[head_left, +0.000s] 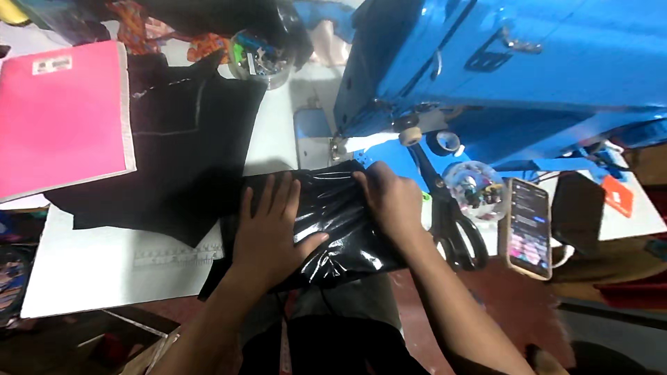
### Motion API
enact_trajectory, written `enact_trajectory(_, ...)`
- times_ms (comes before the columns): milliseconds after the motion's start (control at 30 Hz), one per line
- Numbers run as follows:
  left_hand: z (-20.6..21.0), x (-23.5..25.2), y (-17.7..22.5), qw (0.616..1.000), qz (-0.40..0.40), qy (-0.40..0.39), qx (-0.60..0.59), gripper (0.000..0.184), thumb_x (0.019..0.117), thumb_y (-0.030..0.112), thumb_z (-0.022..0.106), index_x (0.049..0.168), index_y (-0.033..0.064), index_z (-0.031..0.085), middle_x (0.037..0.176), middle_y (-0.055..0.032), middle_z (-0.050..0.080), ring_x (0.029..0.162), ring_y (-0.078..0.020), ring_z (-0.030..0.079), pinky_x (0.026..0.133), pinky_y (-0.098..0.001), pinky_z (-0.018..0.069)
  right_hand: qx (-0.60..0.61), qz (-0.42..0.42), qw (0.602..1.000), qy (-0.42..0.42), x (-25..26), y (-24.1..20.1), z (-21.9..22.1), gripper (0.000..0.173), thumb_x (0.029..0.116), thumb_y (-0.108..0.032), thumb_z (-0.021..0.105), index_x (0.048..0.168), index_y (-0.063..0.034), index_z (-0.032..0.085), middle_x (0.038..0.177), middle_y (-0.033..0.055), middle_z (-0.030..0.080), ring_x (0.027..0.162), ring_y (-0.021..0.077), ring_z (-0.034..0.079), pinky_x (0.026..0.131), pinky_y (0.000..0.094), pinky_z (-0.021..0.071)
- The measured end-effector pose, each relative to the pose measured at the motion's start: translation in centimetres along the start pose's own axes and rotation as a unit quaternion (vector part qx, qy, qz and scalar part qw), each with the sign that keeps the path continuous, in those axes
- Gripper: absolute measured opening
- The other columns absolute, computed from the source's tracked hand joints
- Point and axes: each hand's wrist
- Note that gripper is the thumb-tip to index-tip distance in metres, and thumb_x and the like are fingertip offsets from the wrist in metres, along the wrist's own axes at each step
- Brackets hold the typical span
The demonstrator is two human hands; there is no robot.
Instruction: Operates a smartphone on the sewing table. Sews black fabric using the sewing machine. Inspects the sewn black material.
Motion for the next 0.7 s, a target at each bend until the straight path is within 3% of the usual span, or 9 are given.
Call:
enact_trajectory(200, 0.2, -0.1, 0.0, 1.000, 0.006, 0.010, 0.011, 0.082, 0.1025, 0.067, 0.028, 0.159, 0.0079, 0.037, 0.167, -0.0117, 0.031, 0.156, -0.0333, 0.025, 0.122, -0.0658, 0.0147, 0.032, 0.003, 0.999, 0.015, -0.3, 0.3, -0.1, 0.037, 0.1060, -0.035, 0.054, 0.098, -0.0004, 0.064, 0.066, 0.0164, 0.062, 0.059, 0.0382, 0.065, 0.051, 0.0546, 0.0491)
enact_trajectory(300, 0.2, -0.1, 0.0, 1.000, 0.009, 0.020, -0.001, 0.079, 0.1043, 0.063, 0.028, 0.158, 0.0068, 0.039, 0.165, -0.0128, 0.035, 0.155, -0.0335, 0.028, 0.121, -0.0659, 0.0169, 0.089, -0.061, 0.991, 0.074, -0.8, 0.7, -0.5, 0.033, 0.1053, -0.029, 0.056, 0.097, 0.0015, 0.065, 0.066, 0.0135, 0.062, 0.056, 0.0296, 0.063, 0.050, 0.0463, 0.0500)
enact_trajectory(433, -1.8, 2.0, -0.2, 0.992, 0.027, 0.065, -0.101, 0.059, 0.1057, 0.041, 0.047, 0.150, 0.0033, 0.049, 0.140, -0.0244, 0.059, 0.130, -0.0454, 0.055, 0.100, -0.0680, 0.0413, 0.175, -0.138, 0.966, 0.131, -1.2, 0.6, -1.0, 0.026, 0.1030, -0.020, 0.060, 0.097, 0.0044, 0.067, 0.077, 0.0135, 0.067, 0.068, 0.0160, 0.065, 0.065, 0.0286, 0.0542)
enact_trajectory(533, -3.6, 5.0, -1.9, 0.975, 0.078, -0.022, -0.209, 0.054, 0.1005, 0.041, 0.059, 0.143, 0.0078, 0.058, 0.151, -0.0183, 0.052, 0.144, -0.0424, 0.040, 0.110, -0.0682, 0.0322, 0.258, -0.144, 0.946, 0.132, -1.4, 0.2, -1.6, 0.022, 0.1036, -0.016, 0.059, 0.102, 0.0058, 0.064, 0.085, 0.0096, 0.066, 0.076, 0.0026, 0.063, 0.074, 0.0168, 0.0530)
enact_trajectory(567, -4.5, 5.8, -2.3, 0.961, 0.083, -0.066, -0.254, 0.047, 0.0997, 0.038, 0.064, 0.135, 0.0058, 0.064, 0.145, -0.0161, 0.058, 0.143, -0.0365, 0.045, 0.113, -0.0631, 0.0346, 0.286, -0.140, 0.939, 0.132, -1.5, 0.2, -2.2, 0.020, 0.1036, -0.014, 0.059, 0.104, 0.0056, 0.062, 0.088, 0.0063, 0.066, 0.079, -0.0022, 0.062, 0.077, 0.0139, 0.0531)
enact_trajectory(600, -5.4, 6.4, -2.5, 0.949, 0.087, -0.089, -0.290, 0.036, 0.0991, 0.033, 0.067, 0.122, 0.0047, 0.069, 0.128, -0.0135, 0.067, 0.127, -0.0280, 0.059, 0.106, -0.0536, 0.0465, 0.314, -0.134, 0.930, 0.136, -1.5, 0.2, -2.8, 0.018, 0.1036, -0.013, 0.058, 0.106, 0.0052, 0.061, 0.091, 0.0031, 0.066, 0.081, -0.0048, 0.062, 0.078, 0.0132, 0.0532)
enact_trajectory(633, -6.1, 6.9, -2.6, 0.934, 0.097, -0.090, -0.331, 0.023, 0.0983, 0.027, 0.068, 0.105, 0.0055, 0.071, 0.100, -0.0078, 0.070, 0.096, -0.0175, 0.066, 0.084, -0.0415, 0.0542, 0.336, -0.123, 0.922, 0.146, -1.6, 0.2, -3.6, 0.016, 0.1037, -0.012, 0.058, 0.106, 0.0030, 0.061, 0.092, -0.0013, 0.066, 0.081, -0.0067, 0.062, 0.078, 0.0132, 0.0538)
enact_trajectory(667, -6.6, 7.2, -2.7, 0.914, 0.117, -0.087, -0.379, 0.015, 0.0982, 0.022, 0.068, 0.094, 0.0083, 0.069, 0.082, 0.0004, 0.067, 0.075, -0.0058, 0.063, 0.068, -0.0268, 0.0538, 0.353, -0.109, 0.916, 0.157, -1.7, 0.3, -4.3, 0.012, 0.1035, -0.013, 0.059, 0.106, -0.0012, 0.062, 0.091, -0.0066, 0.066, 0.081, -0.0082, 0.062, 0.076, 0.0127, 0.0540)
enact_trajectory(700, -7.1, 7.3, -2.7, 0.886, 0.131, -0.086, -0.436, 0.010, 0.0985, 0.017, 0.066, 0.092, 0.0088, 0.068, 0.076, 0.0053, 0.066, 0.067, 0.0014, 0.060, 0.062, -0.0177, 0.0520, 0.369, -0.096, 0.909, 0.170, -1.9, 0.2, -4.9, 0.009, 0.1030, -0.013, 0.060, 0.106, -0.0049, 0.063, 0.091, -0.0106, 0.066, 0.079, -0.0085, 0.062, 0.075, 0.0124, 0.0540)
Point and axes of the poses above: each hand's wrist, its own x-axis towards the middle knuckle, its own z-axis out of the palm, y = z × x
